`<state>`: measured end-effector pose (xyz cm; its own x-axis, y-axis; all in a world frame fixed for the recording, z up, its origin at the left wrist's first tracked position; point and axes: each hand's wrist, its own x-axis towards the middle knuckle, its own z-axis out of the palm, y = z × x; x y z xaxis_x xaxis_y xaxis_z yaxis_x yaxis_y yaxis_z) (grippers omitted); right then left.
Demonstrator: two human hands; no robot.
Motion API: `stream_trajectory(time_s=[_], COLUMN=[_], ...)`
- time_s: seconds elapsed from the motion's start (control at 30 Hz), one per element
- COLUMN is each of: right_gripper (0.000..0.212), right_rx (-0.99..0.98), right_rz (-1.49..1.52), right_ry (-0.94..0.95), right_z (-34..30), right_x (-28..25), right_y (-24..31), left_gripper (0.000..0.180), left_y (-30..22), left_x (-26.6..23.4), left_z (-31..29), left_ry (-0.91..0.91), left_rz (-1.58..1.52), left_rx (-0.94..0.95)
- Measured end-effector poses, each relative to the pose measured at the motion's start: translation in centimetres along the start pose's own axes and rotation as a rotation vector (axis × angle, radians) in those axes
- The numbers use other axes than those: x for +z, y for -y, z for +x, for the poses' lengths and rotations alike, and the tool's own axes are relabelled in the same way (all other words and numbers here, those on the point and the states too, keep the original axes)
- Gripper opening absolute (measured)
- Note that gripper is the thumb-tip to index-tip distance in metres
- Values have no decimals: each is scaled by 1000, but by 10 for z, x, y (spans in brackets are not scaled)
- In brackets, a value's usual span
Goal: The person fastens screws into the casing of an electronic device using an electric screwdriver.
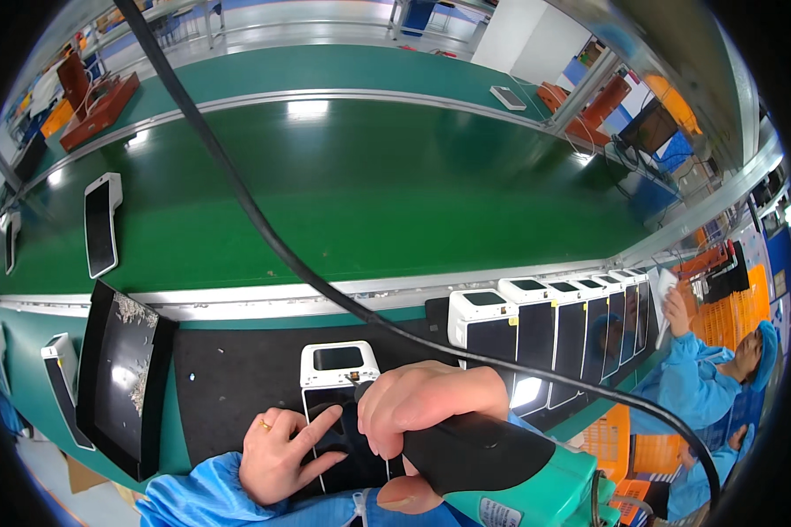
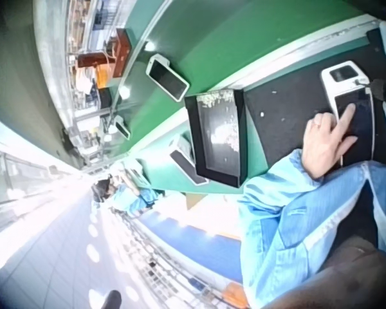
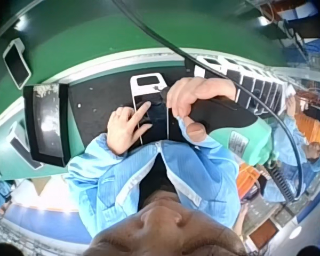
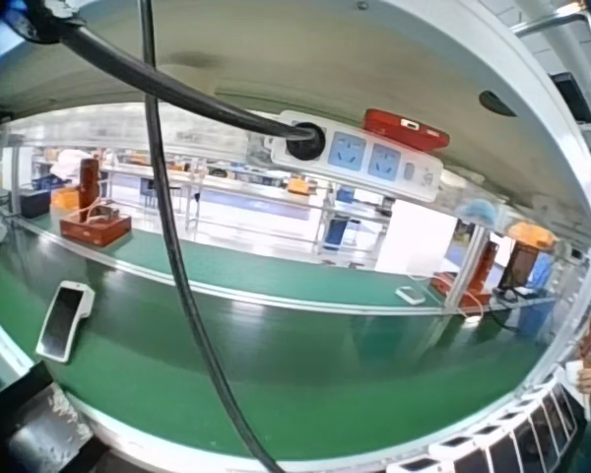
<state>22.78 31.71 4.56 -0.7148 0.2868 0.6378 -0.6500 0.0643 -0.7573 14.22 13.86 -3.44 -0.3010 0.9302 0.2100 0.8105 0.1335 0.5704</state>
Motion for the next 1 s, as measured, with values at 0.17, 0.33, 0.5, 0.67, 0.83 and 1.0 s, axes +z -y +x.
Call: stream_trajectory(time_s=[0.17, 0.33, 0.5, 0.67, 0.83, 1.0], right_gripper=[48, 46, 48, 48, 50, 45], right_rx=[28, 42, 72, 89, 174, 261], right_rz=[-17, -11, -21, -30, -32, -158], right_ry=[8, 46, 90, 196, 183, 151], right_z=[0, 3, 4, 11, 12, 18], right_x=[1, 0, 0, -2, 6, 13], right_y=[-1, -2, 0, -4, -14, -4], left_gripper=[53, 54, 54, 54, 53, 50], left_y=[3, 4, 5, 4, 5, 2], left_x=[3, 4, 5, 7, 3, 4], left_z=[0, -1, -1, -1, -4, -4], left_ry=[-5, -23, -28, -30, -23, 8], left_rz=[-58, -84, -129, -161, -167, -167], left_rx=[19, 27, 16, 8, -15, -17])
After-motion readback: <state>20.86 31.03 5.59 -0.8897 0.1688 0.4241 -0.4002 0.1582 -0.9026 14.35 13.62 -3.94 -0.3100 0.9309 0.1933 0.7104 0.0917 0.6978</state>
